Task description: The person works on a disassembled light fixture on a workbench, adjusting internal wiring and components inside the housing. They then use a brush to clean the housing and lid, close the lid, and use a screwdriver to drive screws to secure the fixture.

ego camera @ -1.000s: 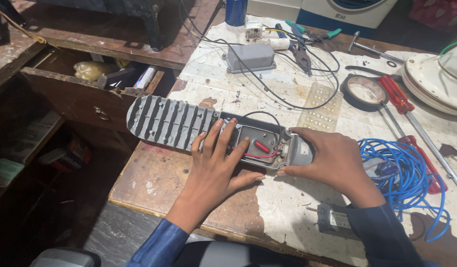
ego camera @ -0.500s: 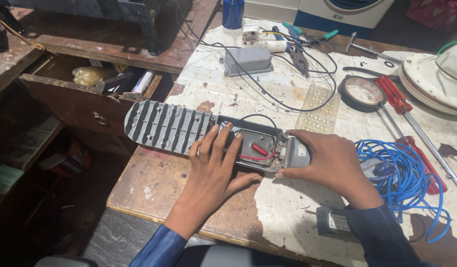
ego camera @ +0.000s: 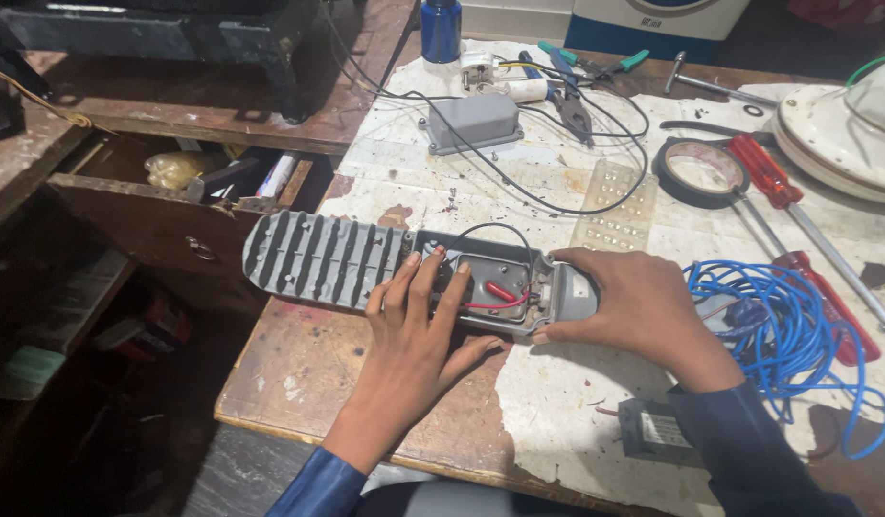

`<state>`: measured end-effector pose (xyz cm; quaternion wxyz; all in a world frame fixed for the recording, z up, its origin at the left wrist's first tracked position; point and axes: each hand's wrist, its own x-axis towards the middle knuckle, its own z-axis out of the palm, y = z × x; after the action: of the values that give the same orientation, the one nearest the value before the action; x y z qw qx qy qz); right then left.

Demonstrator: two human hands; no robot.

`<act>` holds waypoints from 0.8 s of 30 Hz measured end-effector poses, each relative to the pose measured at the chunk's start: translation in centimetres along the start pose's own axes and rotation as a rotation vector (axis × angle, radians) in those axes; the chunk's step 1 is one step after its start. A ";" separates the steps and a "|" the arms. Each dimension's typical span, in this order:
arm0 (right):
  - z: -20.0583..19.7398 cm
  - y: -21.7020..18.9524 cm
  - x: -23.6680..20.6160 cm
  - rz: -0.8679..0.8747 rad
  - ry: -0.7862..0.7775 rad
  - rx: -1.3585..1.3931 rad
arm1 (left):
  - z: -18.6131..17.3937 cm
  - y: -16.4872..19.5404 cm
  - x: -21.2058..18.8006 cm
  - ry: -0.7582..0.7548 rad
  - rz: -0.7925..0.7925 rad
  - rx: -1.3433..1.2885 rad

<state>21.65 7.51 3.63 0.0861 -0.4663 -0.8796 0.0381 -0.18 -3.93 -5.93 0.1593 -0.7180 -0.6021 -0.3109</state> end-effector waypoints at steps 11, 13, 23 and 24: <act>0.4 0.8 0.7 -0.006 -0.023 -0.018 | 1.4 -0.6 -0.6 0.154 0.039 -0.018; 0.5 0.8 0.6 -0.003 -0.041 -0.048 | 1.5 -0.6 -0.8 0.196 0.059 0.005; 0.6 0.7 0.3 -0.035 -0.007 -0.029 | 0.3 -0.3 -0.3 0.203 -0.026 -0.089; 0.7 0.8 0.1 -0.020 -0.002 -0.023 | 0.2 -0.2 0.2 0.185 -0.027 -0.071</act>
<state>22.04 8.07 2.81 0.0801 -0.4584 -0.8847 0.0277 -0.32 -3.64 -6.01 0.1845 -0.6833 -0.5828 -0.3992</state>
